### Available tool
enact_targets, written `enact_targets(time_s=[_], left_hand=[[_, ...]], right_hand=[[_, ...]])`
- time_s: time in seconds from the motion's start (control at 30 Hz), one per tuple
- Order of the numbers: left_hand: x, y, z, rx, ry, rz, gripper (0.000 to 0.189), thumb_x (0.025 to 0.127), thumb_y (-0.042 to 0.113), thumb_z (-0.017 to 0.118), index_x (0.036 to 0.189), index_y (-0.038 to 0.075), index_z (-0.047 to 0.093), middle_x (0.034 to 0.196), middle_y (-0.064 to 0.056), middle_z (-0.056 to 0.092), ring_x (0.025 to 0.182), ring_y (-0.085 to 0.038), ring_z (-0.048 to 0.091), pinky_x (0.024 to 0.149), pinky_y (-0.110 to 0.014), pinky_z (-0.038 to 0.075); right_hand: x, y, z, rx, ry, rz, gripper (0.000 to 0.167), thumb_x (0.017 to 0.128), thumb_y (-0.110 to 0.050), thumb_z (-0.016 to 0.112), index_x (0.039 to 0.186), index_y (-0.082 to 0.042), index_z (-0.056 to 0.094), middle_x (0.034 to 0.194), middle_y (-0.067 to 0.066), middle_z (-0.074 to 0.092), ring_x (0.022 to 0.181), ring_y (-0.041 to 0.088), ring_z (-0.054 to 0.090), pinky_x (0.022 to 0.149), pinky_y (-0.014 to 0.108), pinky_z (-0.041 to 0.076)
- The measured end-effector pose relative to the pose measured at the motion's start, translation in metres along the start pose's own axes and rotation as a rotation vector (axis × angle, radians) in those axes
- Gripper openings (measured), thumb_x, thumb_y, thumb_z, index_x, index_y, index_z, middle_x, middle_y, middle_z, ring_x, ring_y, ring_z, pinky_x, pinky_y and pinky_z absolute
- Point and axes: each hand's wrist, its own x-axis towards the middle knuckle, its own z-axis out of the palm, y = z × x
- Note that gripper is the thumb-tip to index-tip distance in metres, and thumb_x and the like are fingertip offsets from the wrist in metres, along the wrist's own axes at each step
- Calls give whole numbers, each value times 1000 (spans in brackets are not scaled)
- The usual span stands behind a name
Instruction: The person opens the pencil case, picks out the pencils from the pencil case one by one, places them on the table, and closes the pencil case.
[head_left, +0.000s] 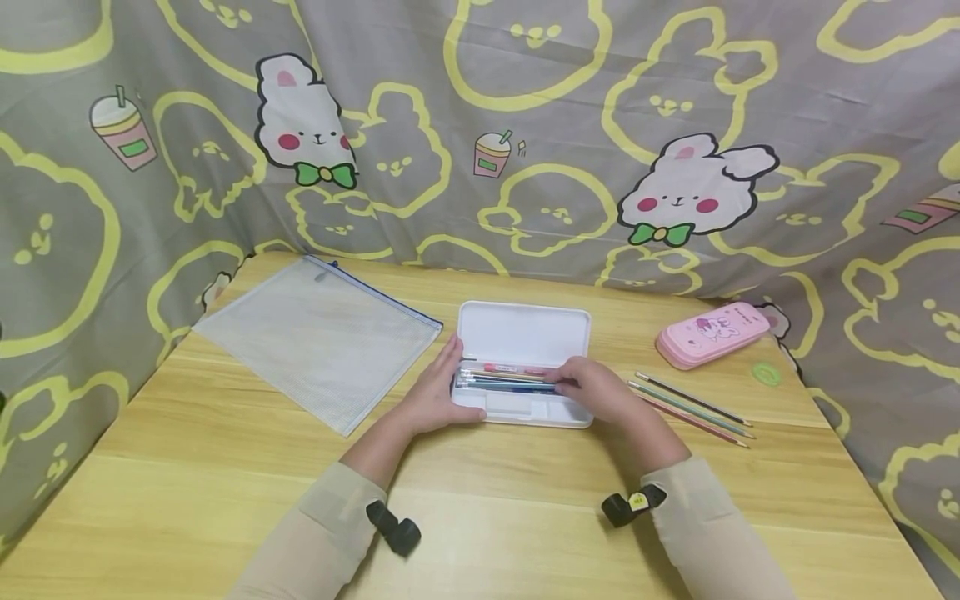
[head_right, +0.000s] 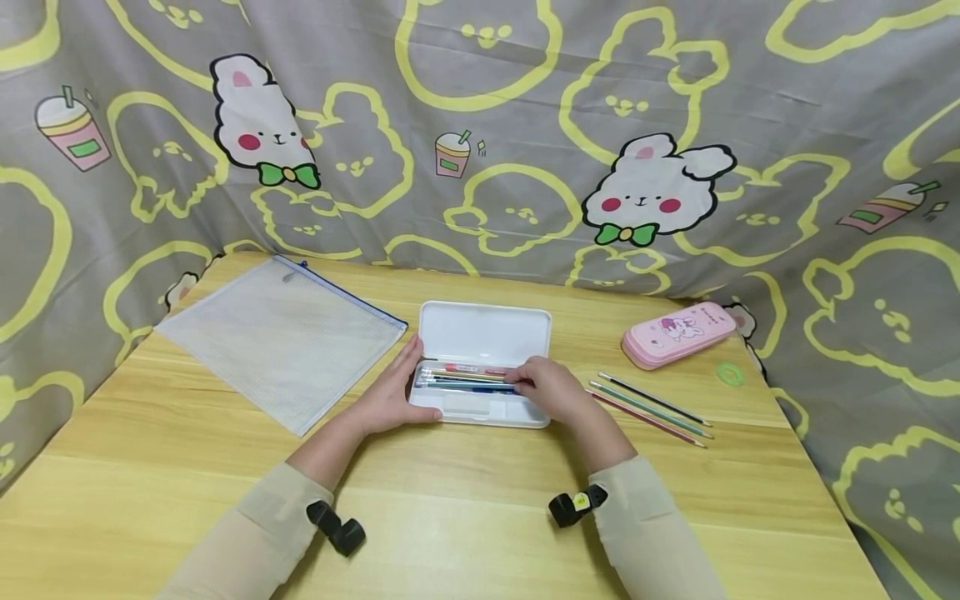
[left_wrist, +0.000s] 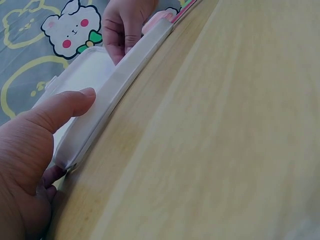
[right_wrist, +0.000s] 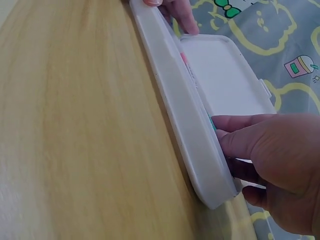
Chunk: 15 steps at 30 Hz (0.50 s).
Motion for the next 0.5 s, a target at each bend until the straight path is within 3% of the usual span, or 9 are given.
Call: enact_targets(time_s=[0.3, 0.5], left_hand=[[0, 0, 1, 4, 3, 2, 127, 67, 43, 85, 158, 8, 4, 167, -8, -4, 153, -35, 6, 123, -53, 16], [0, 0, 0, 11, 5, -1, 127, 67, 44, 85, 158, 8, 3, 167, -7, -4, 153, -35, 6, 123, -52, 16]], right_hand=[[-12, 11, -8, 72, 45, 31, 24, 96, -10, 59, 116, -10, 72, 100, 6, 65, 93, 19, 59, 85, 39, 50], [-31, 25, -16, 130, 130, 16, 21, 95, -8, 58, 111, -7, 72, 98, 7, 66, 86, 16, 55, 74, 28, 45]])
